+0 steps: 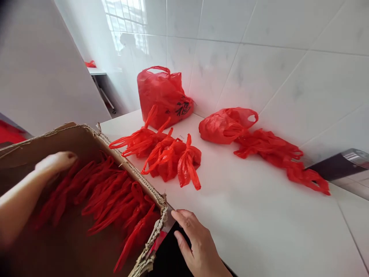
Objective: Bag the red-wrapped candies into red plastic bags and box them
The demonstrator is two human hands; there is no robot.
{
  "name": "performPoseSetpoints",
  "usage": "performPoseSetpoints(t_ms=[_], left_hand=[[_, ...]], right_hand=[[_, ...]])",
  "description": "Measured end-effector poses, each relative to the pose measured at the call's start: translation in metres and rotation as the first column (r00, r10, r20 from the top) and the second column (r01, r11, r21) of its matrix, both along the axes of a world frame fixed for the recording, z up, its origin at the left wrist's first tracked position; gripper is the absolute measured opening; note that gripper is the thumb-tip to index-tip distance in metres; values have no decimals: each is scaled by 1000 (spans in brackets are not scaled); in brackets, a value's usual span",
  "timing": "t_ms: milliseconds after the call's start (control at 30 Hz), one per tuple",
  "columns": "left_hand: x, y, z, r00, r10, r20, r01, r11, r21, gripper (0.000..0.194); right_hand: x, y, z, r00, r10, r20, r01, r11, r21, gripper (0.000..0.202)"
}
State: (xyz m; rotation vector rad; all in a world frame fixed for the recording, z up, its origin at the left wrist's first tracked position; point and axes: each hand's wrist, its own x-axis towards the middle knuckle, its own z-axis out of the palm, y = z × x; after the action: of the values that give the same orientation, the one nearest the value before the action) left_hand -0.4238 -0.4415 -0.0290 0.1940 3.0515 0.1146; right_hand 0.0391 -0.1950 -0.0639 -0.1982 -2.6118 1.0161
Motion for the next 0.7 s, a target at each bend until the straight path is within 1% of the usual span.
performPoseSetpoints(t_ms=[33, 67, 100, 133, 167, 200, 233, 267, 300, 333, 367, 433, 467, 500, 567, 633, 700], left_hand=[[6, 12, 23, 999, -17, -47, 17, 1000, 15, 32], [18, 26, 46, 990, -39, -133, 46, 998, 46, 35], [36, 43, 68, 957, -97, -274, 133, 984, 115, 37], [59, 62, 88, 906, -155, -393, 241, 954, 179, 38], [85, 83, 105, 860, -221, -460, 355, 907, 227, 39], [112, 107, 119, 814, -300, -497, 465, 850, 249, 39], [138, 131, 130, 776, -369, -512, 544, 801, 249, 40], [161, 156, 137, 744, -461, -484, 609, 767, 205, 41], [179, 180, 140, 709, -556, -433, 658, 743, 124, 47], [192, 203, 140, 690, -631, -355, 684, 729, 33, 53], [199, 224, 136, 695, -672, -254, 689, 724, -32, 57], [201, 259, 122, 720, -690, -72, 683, 724, -99, 60], [198, 271, 114, 722, -691, -42, 684, 722, -102, 59], [194, 280, 105, 717, -696, -26, 692, 716, -95, 56], [189, 289, 90, 699, -715, -20, 713, 699, -58, 47], [188, 289, 81, 682, -730, -37, 730, 683, -6, 43], [189, 284, 76, 676, -733, -78, 737, 673, 62, 42]], right_hand=[[5, 6, 0, 999, -32, -3, 31, 999, -23, 45], [10, 12, -1, 998, -69, -4, 68, 997, -45, 38], [15, 17, -4, 994, -108, -1, 108, 992, -67, 31], [18, 22, -8, 989, -150, 2, 149, 985, -91, 26], [21, 25, -12, 982, -191, 4, 190, 975, -118, 23], [23, 27, -17, 973, -230, 6, 228, 963, -146, 23], [25, 29, -20, 964, -264, 9, 262, 950, -171, 23], [26, 29, -23, 957, -291, 6, 286, 939, -192, 23], [27, 29, -25, 952, -305, 1, 299, 932, -204, 23], [28, 29, -26, 950, -311, -8, 303, 929, -211, 23], [29, 29, -27, 950, -311, -19, 300, 929, -217, 23], [31, 28, -26, 950, -309, -40, 291, 926, -241, 22], [33, 29, -25, 949, -312, -46, 290, 921, -261, 22], [34, 29, -25, 948, -314, -48, 289, 914, -284, 22], [36, 30, -25, 947, -317, -46, 284, 898, -335, 22], [36, 31, -26, 950, -311, -37, 275, 884, -379, 21], [37, 32, -27, 955, -296, -22, 262, 875, -408, 20]])
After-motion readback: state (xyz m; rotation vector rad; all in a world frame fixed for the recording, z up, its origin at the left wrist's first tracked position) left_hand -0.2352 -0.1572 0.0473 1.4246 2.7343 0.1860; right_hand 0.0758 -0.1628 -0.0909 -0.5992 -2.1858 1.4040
